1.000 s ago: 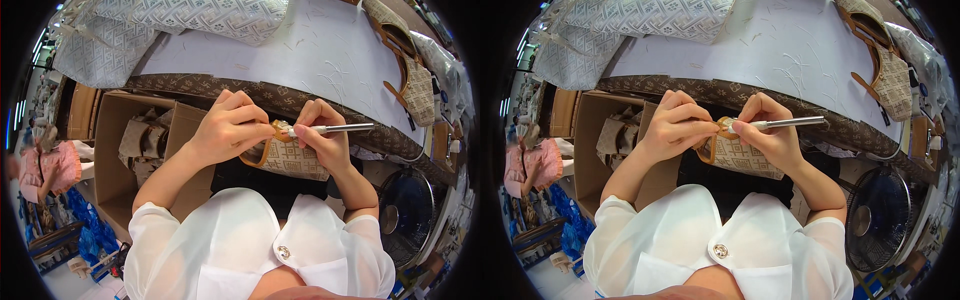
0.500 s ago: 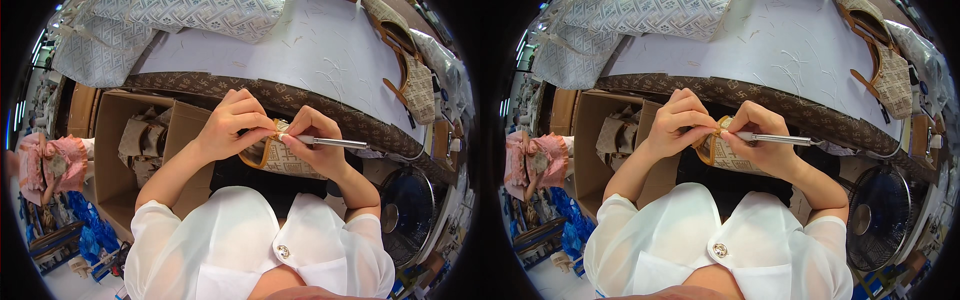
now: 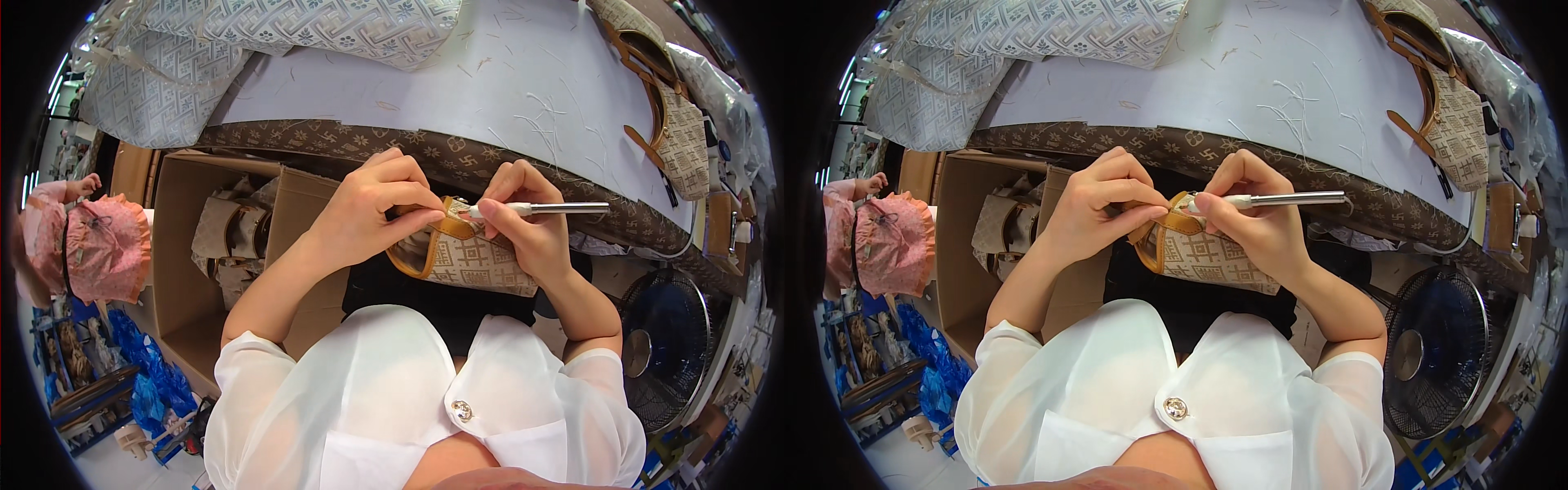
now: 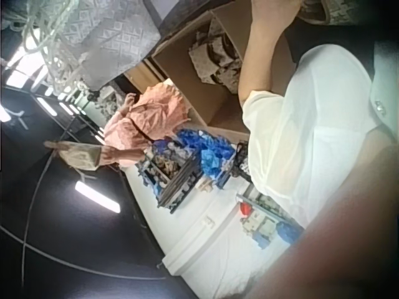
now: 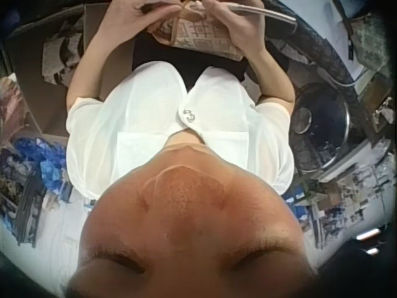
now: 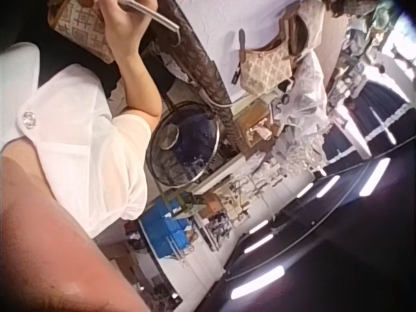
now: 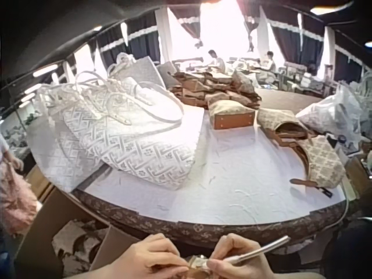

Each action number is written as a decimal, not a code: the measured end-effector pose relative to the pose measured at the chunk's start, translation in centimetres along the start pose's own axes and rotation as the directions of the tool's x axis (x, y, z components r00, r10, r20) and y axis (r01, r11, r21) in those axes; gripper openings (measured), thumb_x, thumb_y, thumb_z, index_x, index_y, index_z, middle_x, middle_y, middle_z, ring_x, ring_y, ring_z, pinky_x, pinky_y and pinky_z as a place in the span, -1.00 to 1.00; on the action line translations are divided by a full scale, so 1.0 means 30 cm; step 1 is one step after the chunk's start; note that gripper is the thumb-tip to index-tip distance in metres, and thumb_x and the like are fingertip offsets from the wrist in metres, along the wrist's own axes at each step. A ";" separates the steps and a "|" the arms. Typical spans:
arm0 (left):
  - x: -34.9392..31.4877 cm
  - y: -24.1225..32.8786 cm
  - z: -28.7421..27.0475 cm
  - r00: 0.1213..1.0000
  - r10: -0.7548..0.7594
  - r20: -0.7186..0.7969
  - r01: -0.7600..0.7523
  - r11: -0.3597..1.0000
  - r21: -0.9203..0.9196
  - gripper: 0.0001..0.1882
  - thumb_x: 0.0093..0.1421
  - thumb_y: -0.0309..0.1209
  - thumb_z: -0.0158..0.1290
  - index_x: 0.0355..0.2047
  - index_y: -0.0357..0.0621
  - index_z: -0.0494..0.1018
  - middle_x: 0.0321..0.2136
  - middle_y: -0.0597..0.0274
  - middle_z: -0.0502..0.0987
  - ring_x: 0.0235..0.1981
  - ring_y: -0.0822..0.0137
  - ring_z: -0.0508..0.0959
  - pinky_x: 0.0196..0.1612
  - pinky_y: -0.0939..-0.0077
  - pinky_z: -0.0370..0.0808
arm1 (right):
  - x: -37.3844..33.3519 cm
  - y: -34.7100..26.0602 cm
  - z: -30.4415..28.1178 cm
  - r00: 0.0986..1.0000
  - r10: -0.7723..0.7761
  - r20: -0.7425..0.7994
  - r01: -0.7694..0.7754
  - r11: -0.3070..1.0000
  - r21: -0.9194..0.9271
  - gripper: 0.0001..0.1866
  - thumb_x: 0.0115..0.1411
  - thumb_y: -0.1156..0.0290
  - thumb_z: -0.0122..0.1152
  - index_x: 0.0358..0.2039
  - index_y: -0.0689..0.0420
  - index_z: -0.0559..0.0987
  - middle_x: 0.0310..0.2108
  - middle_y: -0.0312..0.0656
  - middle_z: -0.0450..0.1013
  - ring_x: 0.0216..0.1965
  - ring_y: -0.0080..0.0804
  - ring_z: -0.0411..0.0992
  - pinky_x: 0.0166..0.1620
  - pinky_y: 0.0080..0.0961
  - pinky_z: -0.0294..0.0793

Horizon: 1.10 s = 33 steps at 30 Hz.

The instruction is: Inspecting and detailing handbags at a quality control workstation.

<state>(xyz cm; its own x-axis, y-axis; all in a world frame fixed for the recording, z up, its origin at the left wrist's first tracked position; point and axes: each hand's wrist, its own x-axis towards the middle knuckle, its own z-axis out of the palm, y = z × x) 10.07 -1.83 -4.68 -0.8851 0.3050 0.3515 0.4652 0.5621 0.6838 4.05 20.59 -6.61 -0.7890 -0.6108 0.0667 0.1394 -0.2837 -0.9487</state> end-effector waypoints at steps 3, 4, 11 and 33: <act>0.007 -0.009 0.006 1.000 0.012 -0.005 -0.012 1.000 -0.014 -0.90 0.04 -0.53 0.25 -0.39 -0.18 0.59 -0.51 0.29 0.47 -0.43 0.35 0.42 -0.40 0.53 0.36 | -0.003 -0.005 0.008 0.999 0.034 0.028 -0.031 0.994 -0.105 -0.84 0.16 0.61 0.23 -0.48 0.21 0.41 -0.46 -0.24 0.39 -0.55 -0.67 0.36 -0.46 -0.76 0.31; 0.008 -0.011 0.008 1.000 0.013 -0.004 -0.013 1.000 -0.015 -0.90 0.04 -0.53 0.25 -0.39 -0.18 0.59 -0.51 0.29 0.47 -0.43 0.35 0.42 -0.40 0.53 0.36 | -0.003 -0.004 0.010 0.999 0.034 0.027 -0.031 0.994 -0.105 -0.84 0.16 0.61 0.23 -0.48 0.21 0.41 -0.46 -0.24 0.39 -0.55 -0.67 0.36 -0.46 -0.76 0.31; 0.003 -0.026 0.030 0.997 0.044 -0.060 -0.047 0.998 -0.040 -0.92 0.05 -0.53 0.25 -0.42 -0.19 0.57 -0.52 0.30 0.48 -0.44 0.35 0.41 -0.42 0.51 0.33 | -0.003 0.003 0.022 0.998 -0.031 0.060 0.044 0.971 -0.235 -0.85 0.15 0.64 0.25 -0.44 0.23 0.43 -0.46 -0.26 0.38 -0.53 -0.68 0.37 -0.46 -0.76 0.33; -0.497 -0.657 0.385 0.635 -0.517 -0.574 0.569 0.816 -0.106 -0.34 0.27 -0.16 0.06 0.29 -0.18 0.18 0.35 -0.06 0.03 0.34 0.03 0.08 0.31 0.23 0.15 | -0.010 0.051 -0.039 0.994 -0.003 -0.111 0.049 0.909 0.414 -0.91 0.30 0.52 0.04 -0.38 0.17 0.36 -0.34 -0.19 0.32 -0.42 -0.65 0.35 -0.28 -0.65 0.65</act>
<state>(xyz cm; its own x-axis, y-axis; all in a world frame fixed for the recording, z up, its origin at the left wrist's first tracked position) 14.23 -8.56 -30.79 -0.8088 -0.5385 0.2364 -0.1252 0.5503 0.8255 3.79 21.21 -8.44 -0.8510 -0.5241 0.0344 0.3361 -0.5936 -0.7312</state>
